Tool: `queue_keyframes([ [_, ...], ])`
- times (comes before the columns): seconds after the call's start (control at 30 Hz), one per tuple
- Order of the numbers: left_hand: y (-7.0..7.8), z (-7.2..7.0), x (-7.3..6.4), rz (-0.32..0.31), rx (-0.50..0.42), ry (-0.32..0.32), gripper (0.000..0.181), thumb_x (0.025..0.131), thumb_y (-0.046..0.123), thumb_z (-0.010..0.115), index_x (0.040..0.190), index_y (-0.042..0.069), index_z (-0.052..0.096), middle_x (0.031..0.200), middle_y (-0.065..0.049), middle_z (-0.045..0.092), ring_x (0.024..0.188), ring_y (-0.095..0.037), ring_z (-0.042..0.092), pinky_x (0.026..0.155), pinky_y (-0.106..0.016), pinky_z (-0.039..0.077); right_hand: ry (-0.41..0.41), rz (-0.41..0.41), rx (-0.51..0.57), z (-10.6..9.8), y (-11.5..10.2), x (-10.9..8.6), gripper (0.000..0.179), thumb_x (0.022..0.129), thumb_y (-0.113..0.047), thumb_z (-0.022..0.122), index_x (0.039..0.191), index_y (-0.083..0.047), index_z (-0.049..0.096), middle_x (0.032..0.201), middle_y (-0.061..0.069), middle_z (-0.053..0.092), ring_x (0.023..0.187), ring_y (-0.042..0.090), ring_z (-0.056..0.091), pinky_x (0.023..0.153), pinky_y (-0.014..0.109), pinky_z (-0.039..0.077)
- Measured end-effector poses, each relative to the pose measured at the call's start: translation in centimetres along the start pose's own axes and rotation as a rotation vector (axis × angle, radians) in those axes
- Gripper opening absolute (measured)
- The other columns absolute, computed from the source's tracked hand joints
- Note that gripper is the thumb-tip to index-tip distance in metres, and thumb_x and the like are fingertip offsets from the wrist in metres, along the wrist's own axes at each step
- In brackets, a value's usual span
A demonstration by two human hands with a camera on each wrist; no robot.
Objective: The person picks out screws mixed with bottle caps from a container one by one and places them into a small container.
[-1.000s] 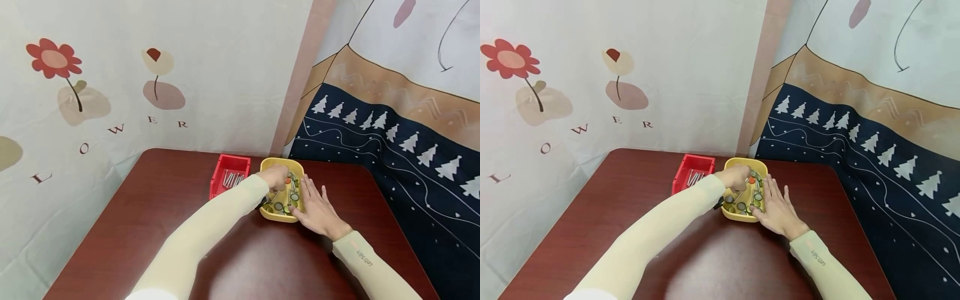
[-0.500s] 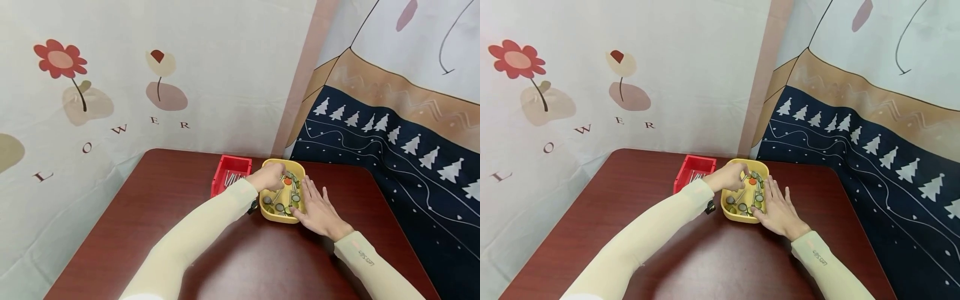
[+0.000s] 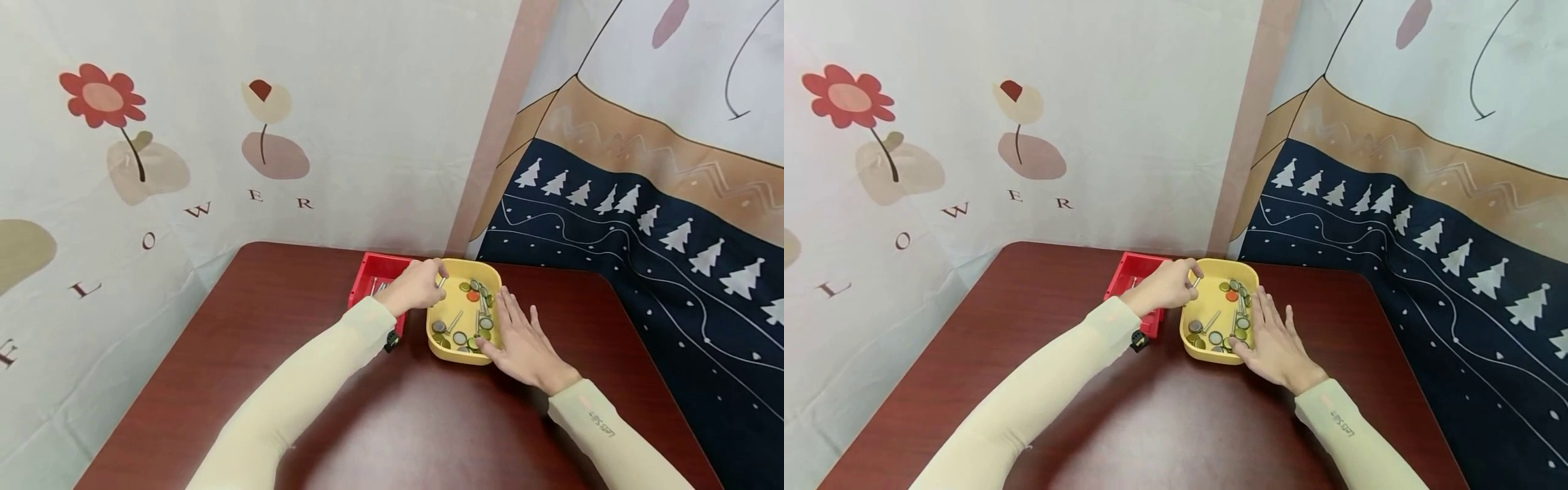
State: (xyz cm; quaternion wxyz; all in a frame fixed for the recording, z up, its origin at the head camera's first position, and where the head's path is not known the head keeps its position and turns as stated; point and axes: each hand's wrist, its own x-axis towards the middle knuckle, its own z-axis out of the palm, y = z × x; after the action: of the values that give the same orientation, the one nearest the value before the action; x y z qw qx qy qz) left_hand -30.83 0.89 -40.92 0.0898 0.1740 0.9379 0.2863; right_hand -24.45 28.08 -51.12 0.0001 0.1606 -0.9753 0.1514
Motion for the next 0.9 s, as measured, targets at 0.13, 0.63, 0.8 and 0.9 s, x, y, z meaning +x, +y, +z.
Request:
queue_keyframes([
  [0.13, -1.2, -0.5, -0.1, -0.006, 0.001, 0.032, 0.037, 0.11, 0.014, 0.076, 0.145, 0.007, 0.07, 0.108, -0.01, 0.077, 0.088, -0.018, 0.068, 0.075, -0.027, 0.058, 0.001, 0.001, 0.004, 0.0, -0.1, 0.1, 0.11, 0.112, -0.062, 0.064, 0.185, 0.003, 0.012, 0.197, 0.023, 0.002, 0.182, 0.052, 0.013, 0.14, 0.085, 0.007],
  [0.63, -5.2, -2.1, -1.0, -0.078, -0.06, 0.067, 0.037, 0.109, 0.012, 0.076, 0.145, 0.007, 0.069, 0.108, -0.012, 0.076, 0.089, -0.02, 0.07, 0.086, -0.035, 0.061, 0.023, -0.004, 0.001, 0.3, 0.0, 0.0, 0.109, 0.113, -0.059, 0.066, 0.185, 0.003, 0.013, 0.197, 0.023, 0.004, 0.181, 0.052, 0.014, 0.141, 0.085, 0.008],
  [0.8, -6.2, -2.2, -1.3, -0.111, -0.068, 0.06, 0.037, 0.111, 0.014, 0.075, 0.146, 0.007, 0.068, 0.11, -0.012, 0.079, 0.09, -0.02, 0.072, 0.083, -0.034, 0.06, 0.014, 0.002, 0.005, 0.4, -0.2, 0.1, 0.109, 0.113, -0.059, 0.065, 0.185, 0.003, 0.012, 0.197, 0.023, 0.004, 0.182, 0.052, 0.014, 0.141, 0.084, 0.008],
  [0.9, -6.7, -2.5, -1.5, -0.121, -0.068, 0.065, 0.037, 0.112, 0.014, 0.073, 0.147, 0.006, 0.068, 0.107, -0.011, 0.079, 0.086, -0.018, 0.07, 0.077, -0.032, 0.057, 0.014, -0.001, -0.001, 0.3, -0.3, 0.2, 0.109, 0.113, -0.06, 0.065, 0.185, 0.003, 0.013, 0.197, 0.023, 0.003, 0.182, 0.052, 0.014, 0.141, 0.085, 0.008],
])
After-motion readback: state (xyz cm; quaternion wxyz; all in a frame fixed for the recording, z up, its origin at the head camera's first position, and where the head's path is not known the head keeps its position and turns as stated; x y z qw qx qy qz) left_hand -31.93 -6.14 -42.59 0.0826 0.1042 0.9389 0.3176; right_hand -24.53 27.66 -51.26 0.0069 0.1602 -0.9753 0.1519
